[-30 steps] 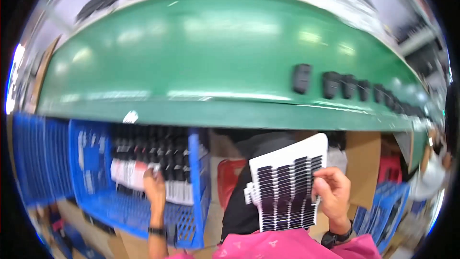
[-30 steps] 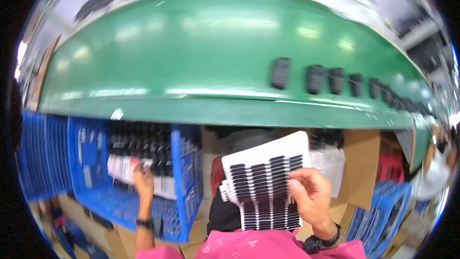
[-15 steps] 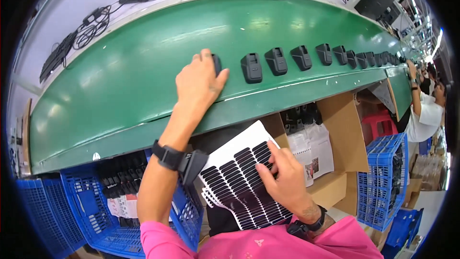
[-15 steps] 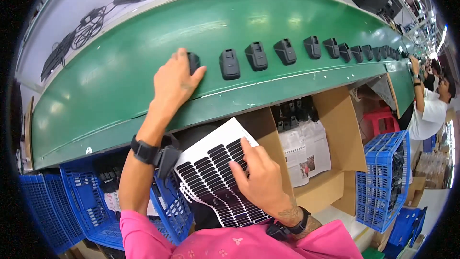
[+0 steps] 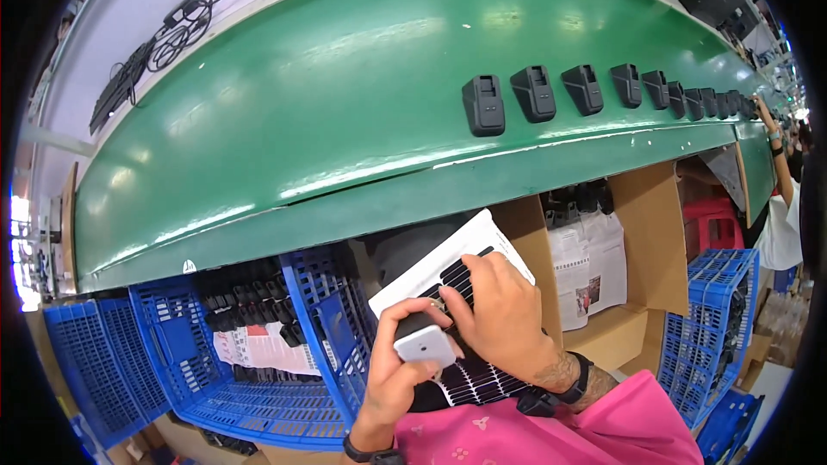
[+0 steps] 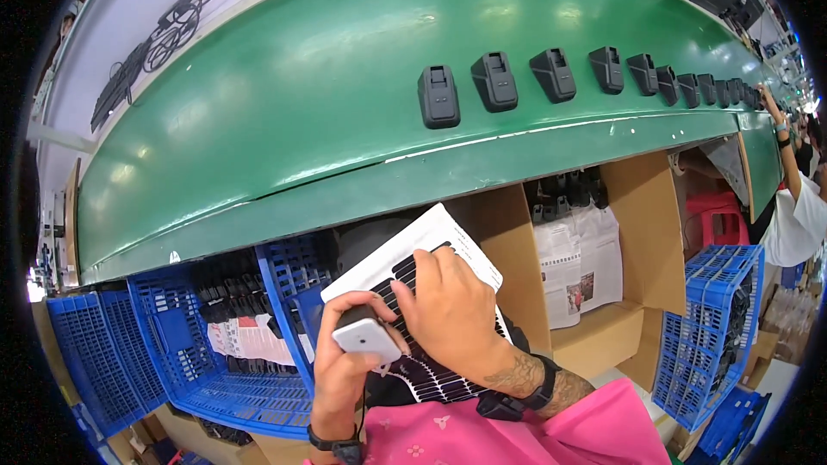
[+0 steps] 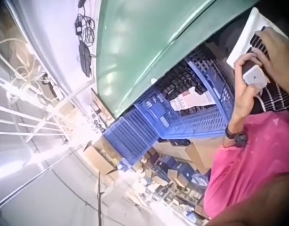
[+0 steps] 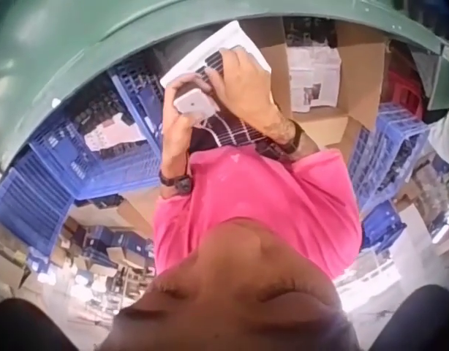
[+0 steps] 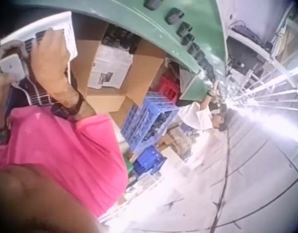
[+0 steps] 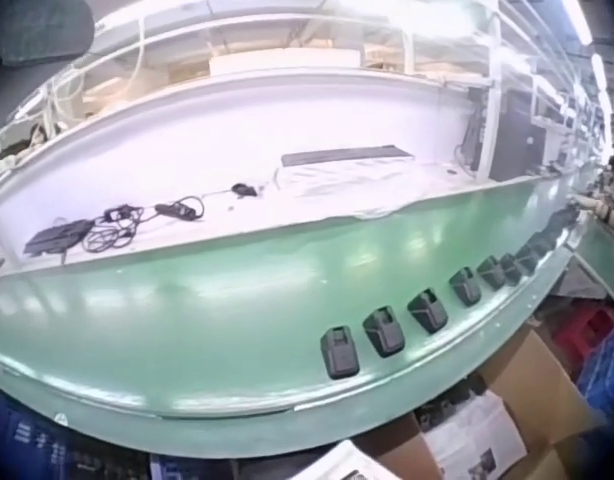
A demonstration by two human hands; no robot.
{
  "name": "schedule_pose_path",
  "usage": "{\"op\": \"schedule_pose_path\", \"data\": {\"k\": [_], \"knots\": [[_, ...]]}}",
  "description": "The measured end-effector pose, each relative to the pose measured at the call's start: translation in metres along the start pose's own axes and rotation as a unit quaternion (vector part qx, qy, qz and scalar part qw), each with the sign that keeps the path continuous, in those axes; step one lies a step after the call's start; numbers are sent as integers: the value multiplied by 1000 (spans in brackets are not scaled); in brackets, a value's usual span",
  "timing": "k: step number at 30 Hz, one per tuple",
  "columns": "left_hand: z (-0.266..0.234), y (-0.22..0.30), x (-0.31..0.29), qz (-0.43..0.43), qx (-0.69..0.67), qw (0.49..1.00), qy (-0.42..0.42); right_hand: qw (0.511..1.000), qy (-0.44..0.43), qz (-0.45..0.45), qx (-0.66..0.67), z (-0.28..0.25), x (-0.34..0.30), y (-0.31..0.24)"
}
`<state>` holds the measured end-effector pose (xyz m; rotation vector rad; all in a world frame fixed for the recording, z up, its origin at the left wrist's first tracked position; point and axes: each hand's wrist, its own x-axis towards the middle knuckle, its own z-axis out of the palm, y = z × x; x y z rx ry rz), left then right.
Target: The person picks up a black plastic component from a blue crate and places it on the green conveyor belt, then peels a black adhesive strip from a sheet and applies it to a small white device.
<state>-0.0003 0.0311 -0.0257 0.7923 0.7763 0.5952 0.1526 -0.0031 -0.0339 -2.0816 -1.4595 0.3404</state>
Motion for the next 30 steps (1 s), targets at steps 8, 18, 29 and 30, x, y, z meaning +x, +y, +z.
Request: {"op": "schedule_pose_path", "data": {"k": [8, 18, 29, 30], "knots": [[-2, -7, 11, 60, 15, 997, 38, 969, -11, 98, 227, -13, -7, 1], [13, 10, -5, 14, 69, 996, -49, 731, -255, 241, 586, -69, 1, -6], [16, 21, -7, -10, 160, 985, -69, 779, -218, 231, 541, -69, 5, -21], [17, 20, -7, -12, 168, 983, -69, 778, -219, 229, 542, -68, 5, -21]]}}
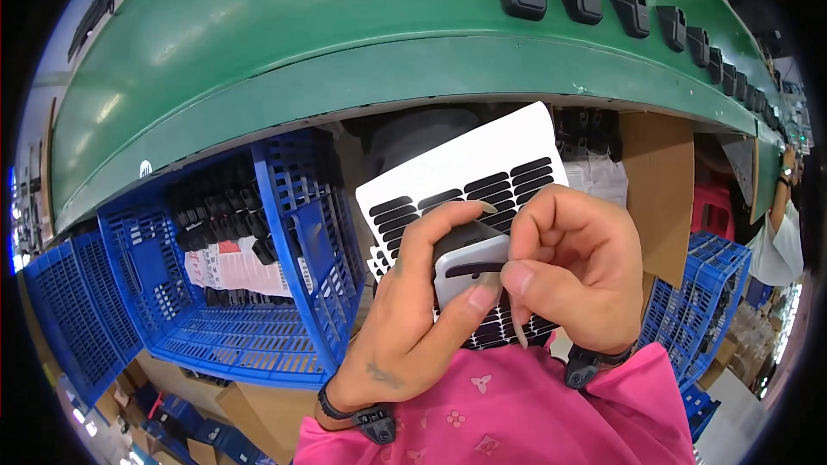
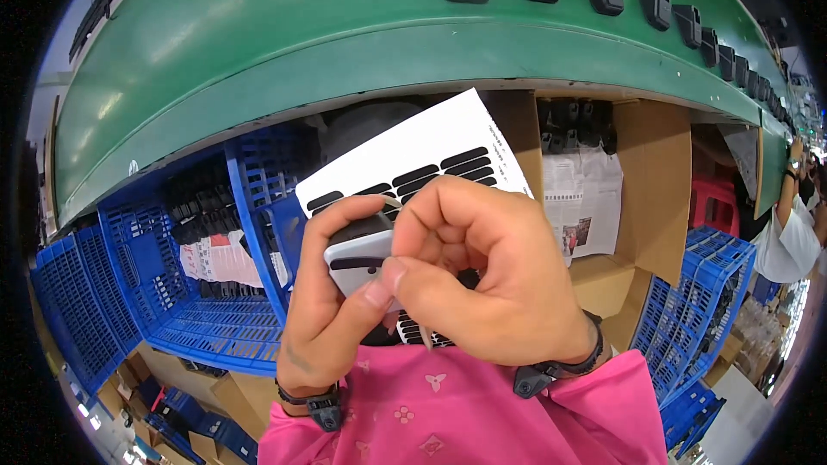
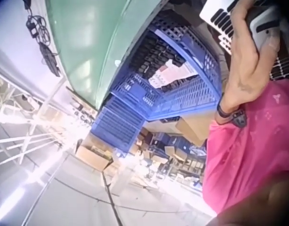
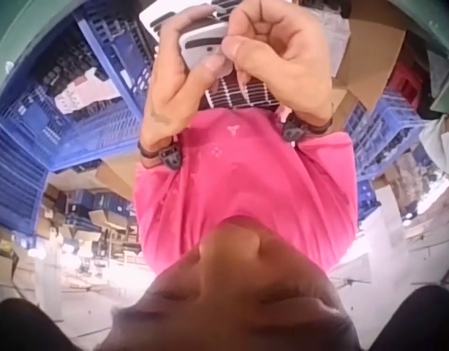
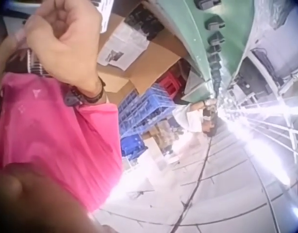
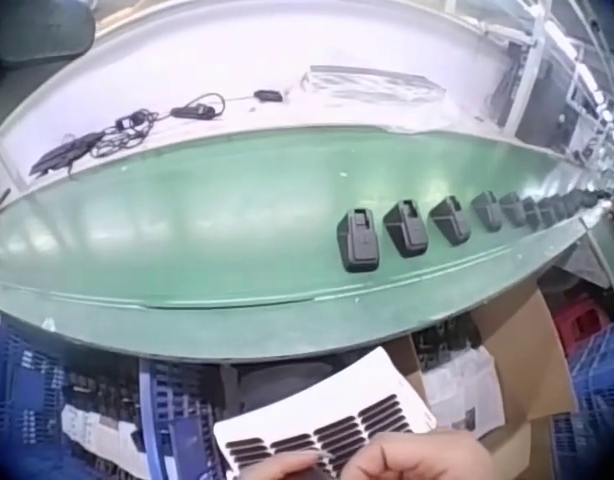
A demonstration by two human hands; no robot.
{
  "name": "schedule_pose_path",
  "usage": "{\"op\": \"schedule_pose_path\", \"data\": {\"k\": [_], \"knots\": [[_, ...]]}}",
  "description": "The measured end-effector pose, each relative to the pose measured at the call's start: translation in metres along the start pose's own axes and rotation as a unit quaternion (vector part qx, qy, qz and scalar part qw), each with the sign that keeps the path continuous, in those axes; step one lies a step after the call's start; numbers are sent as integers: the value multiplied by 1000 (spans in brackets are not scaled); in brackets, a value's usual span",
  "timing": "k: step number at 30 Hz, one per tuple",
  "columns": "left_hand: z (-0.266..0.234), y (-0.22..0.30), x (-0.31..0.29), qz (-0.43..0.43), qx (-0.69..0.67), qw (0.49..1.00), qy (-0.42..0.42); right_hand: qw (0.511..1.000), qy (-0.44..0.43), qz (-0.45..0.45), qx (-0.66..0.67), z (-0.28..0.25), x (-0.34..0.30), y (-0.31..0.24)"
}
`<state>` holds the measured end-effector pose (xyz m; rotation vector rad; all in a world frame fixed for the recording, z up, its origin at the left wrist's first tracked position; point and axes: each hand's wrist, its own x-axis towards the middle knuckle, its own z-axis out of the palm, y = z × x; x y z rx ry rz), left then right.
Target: The person picks up a black plastic component from a blue crate and places it on the green conveyor belt, then peels a black adhesive strip from a sheet and applies it to a small white device.
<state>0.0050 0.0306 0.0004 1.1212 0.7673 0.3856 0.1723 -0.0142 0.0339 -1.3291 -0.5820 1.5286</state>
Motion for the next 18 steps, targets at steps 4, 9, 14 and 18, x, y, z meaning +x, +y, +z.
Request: {"op": "schedule_pose_path", "data": {"k": [4, 9, 14, 18], "knots": [[2, 3, -1, -12, 16, 1000, -1, 1000, 3, -1, 7, -1, -1, 2], [1, 4, -2, 1, 31, 1000, -1, 1000, -6, 3, 5, -2, -1, 3], [0, 5, -1, 11, 38, 999, 1, 1000, -6, 17, 23, 0, 1, 0], [-1, 3, -1, 19, 43, 999, 5, 1000, -1, 14, 28, 1, 2, 2]]}}
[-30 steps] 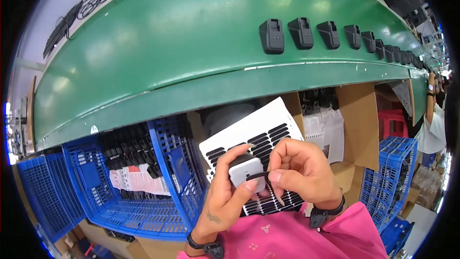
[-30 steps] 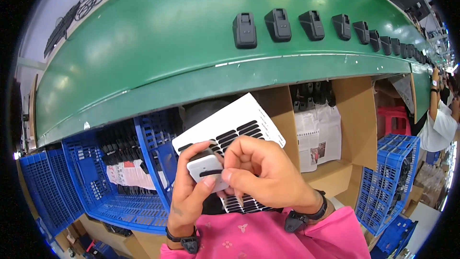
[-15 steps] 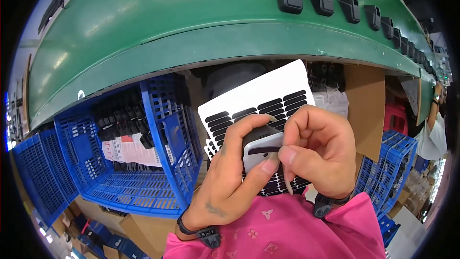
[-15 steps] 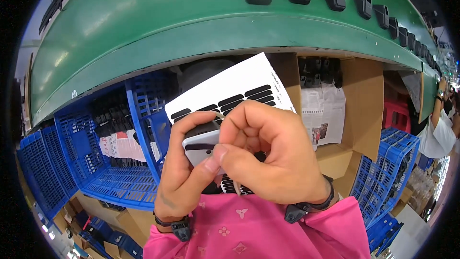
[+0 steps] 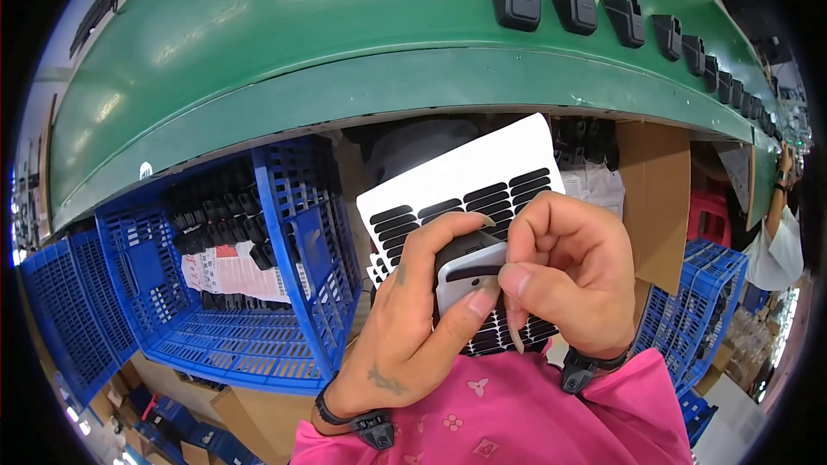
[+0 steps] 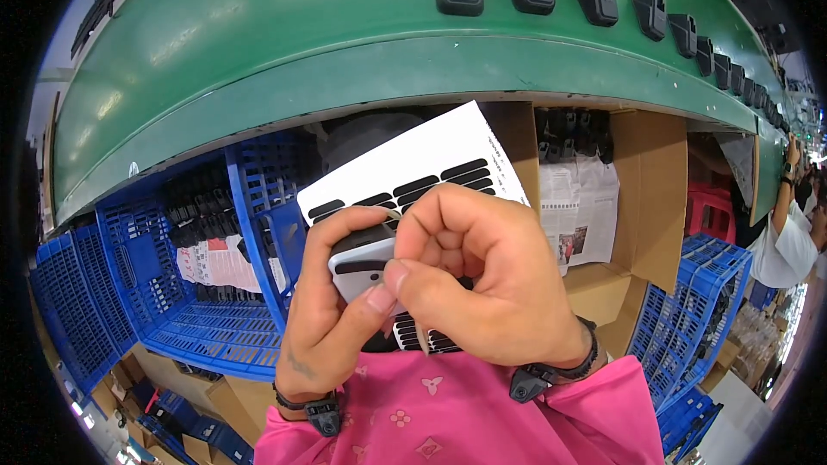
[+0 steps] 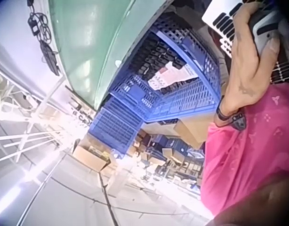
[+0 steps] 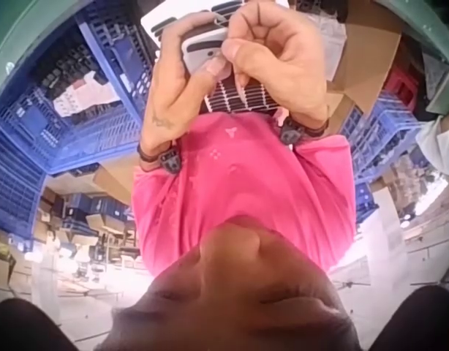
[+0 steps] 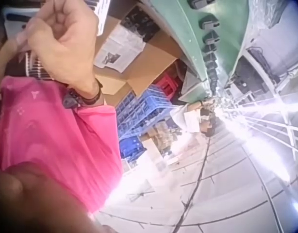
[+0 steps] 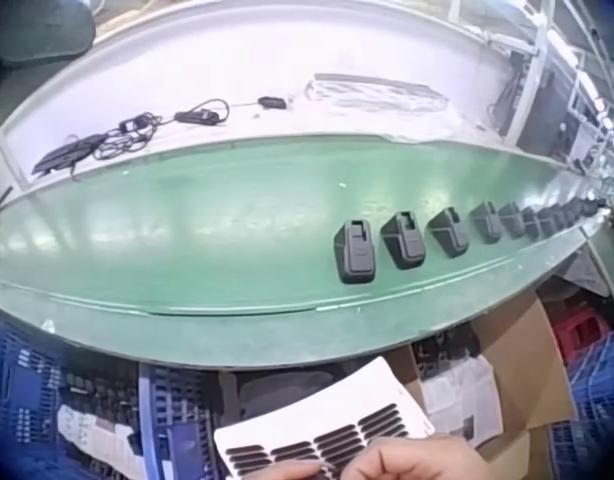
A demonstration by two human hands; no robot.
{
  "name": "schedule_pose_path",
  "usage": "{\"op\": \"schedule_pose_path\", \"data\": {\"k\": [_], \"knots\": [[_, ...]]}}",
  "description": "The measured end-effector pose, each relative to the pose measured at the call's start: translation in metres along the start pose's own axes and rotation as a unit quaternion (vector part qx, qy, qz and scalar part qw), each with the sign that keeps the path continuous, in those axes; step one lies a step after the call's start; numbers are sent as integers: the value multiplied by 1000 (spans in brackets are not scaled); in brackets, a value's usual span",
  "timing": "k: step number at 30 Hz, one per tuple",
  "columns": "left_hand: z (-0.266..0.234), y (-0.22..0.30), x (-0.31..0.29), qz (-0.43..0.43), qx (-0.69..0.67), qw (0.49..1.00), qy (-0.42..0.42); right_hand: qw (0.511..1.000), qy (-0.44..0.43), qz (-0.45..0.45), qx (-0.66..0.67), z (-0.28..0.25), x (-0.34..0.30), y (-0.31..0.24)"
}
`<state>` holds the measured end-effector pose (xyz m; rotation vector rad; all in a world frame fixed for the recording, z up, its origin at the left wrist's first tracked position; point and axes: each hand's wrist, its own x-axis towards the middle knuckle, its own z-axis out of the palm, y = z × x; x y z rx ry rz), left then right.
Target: The person picks up a black plastic component from a blue crate and places it on the green conveyor belt, then peels a black adhesive strip from a sheet and applies it to a small white device.
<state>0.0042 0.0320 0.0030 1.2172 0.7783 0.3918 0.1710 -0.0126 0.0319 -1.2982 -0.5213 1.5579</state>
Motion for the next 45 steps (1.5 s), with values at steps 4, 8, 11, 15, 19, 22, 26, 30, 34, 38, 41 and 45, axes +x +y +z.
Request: {"op": "schedule_pose_path", "data": {"k": [4, 8, 11, 15, 19, 22, 26, 30, 34, 38, 41, 45], "knots": [[1, 1, 0, -18, -1, 1000, 3, 1000, 6, -3, 2, 1, 0, 1], [1, 1, -1, -14, -14, 1000, -2, 1000, -6, -2, -4, -1, 0, 1], [2, 3, -1, -31, -11, 999, 0, 1000, -6, -5, -2, -2, 0, 2], [2, 2, -2, -19, 11, 1000, 3, 1000, -8, -2, -2, -3, 0, 2], [3, 5, -1, -33, -1, 999, 4, 1000, 6, -6, -1, -1, -1, 4], [3, 2, -3, -35, 0, 999, 17, 1000, 19, -20, -4, 3, -1, 9], [5, 0, -1, 3, 27, 999, 19, 998, 38, -43, -17, 5, -3, 10], [7, -1, -2, -1, 22, 999, 35, 998, 48, -46, -15, 7, -3, 12], [9, -2, 1, -3, 20, 999, 41, 996, 58, -59, -7, 7, -3, 16], [8, -3, -1, 17, 44, 998, 51, 996, 37, -77, -9, 5, -2, 19], [8, -4, -1, 4, 41, 998, 51, 996, 41, -82, -7, 4, 0, 22], [8, -7, 4, 13, 31, 998, 49, 995, 79, -62, -4, 8, 2, 23]]}}
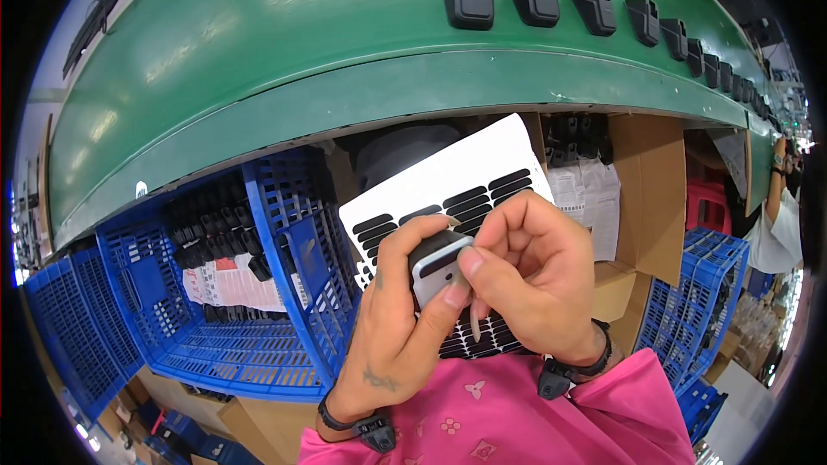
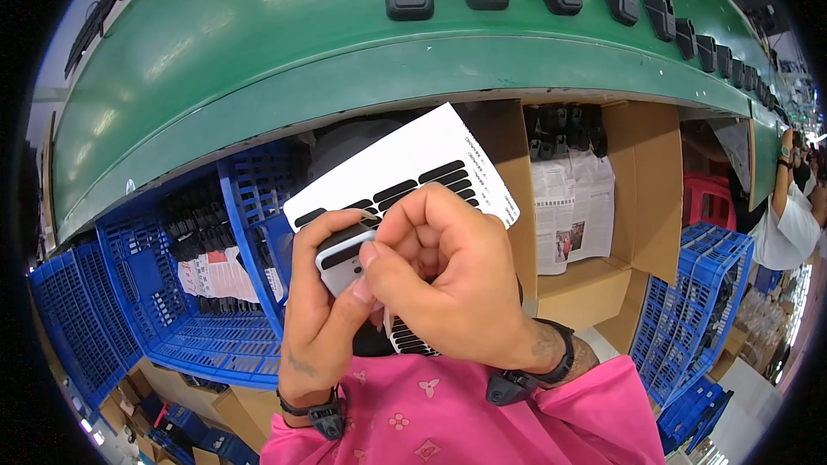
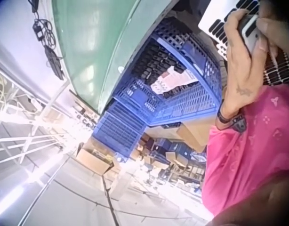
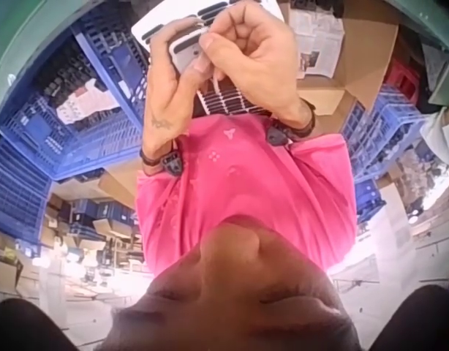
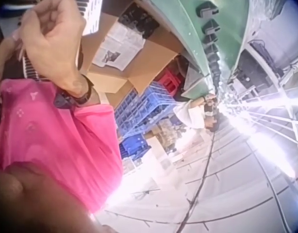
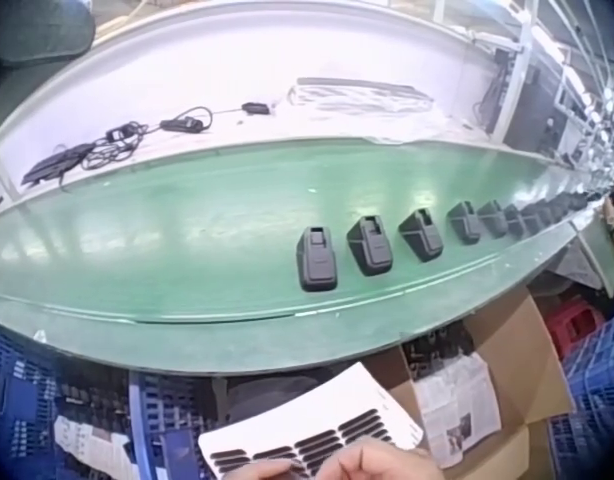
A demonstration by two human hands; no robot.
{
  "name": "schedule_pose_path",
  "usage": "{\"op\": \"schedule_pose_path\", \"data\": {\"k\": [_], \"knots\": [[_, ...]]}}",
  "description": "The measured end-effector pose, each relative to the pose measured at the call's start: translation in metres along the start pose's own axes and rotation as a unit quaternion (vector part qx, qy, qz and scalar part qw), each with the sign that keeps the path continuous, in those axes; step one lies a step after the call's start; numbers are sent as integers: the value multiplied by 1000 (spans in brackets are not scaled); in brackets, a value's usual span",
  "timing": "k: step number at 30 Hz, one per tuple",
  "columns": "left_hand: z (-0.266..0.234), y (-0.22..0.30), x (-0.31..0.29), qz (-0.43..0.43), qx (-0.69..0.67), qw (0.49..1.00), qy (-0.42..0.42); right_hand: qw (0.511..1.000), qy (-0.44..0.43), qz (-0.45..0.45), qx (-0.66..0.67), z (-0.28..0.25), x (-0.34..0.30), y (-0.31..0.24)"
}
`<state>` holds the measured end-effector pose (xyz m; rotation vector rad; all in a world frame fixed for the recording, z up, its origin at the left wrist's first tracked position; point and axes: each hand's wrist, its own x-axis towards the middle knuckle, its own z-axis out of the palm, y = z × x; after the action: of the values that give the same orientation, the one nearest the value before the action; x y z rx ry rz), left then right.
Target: The person picks up a black plastic component from a blue crate and places it on the green conveyor belt, then peels a black adhesive strip from a sheet and applies it to a small white device.
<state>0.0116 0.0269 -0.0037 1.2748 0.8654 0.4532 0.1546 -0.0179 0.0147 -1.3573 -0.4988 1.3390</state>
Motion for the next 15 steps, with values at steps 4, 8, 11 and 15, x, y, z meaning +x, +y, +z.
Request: {"op": "schedule_pose_path", "data": {"k": [4, 8, 11, 15], "knots": [[-4, -6, -1, -48, -179, 983, 2, 998, 37, -48, 37, -3, 3, 10], [0, -18, 3, 10, -249, 968, 19, 976, -36, -76, -200, -14, -1, 16], [6, -22, -5, 63, -215, 974, 36, 937, -70, -142, -311, -10, -5, 18], [-13, -32, -28, 133, -139, 981, -19, 943, -160, -103, -271, -20, -10, 4]]}}
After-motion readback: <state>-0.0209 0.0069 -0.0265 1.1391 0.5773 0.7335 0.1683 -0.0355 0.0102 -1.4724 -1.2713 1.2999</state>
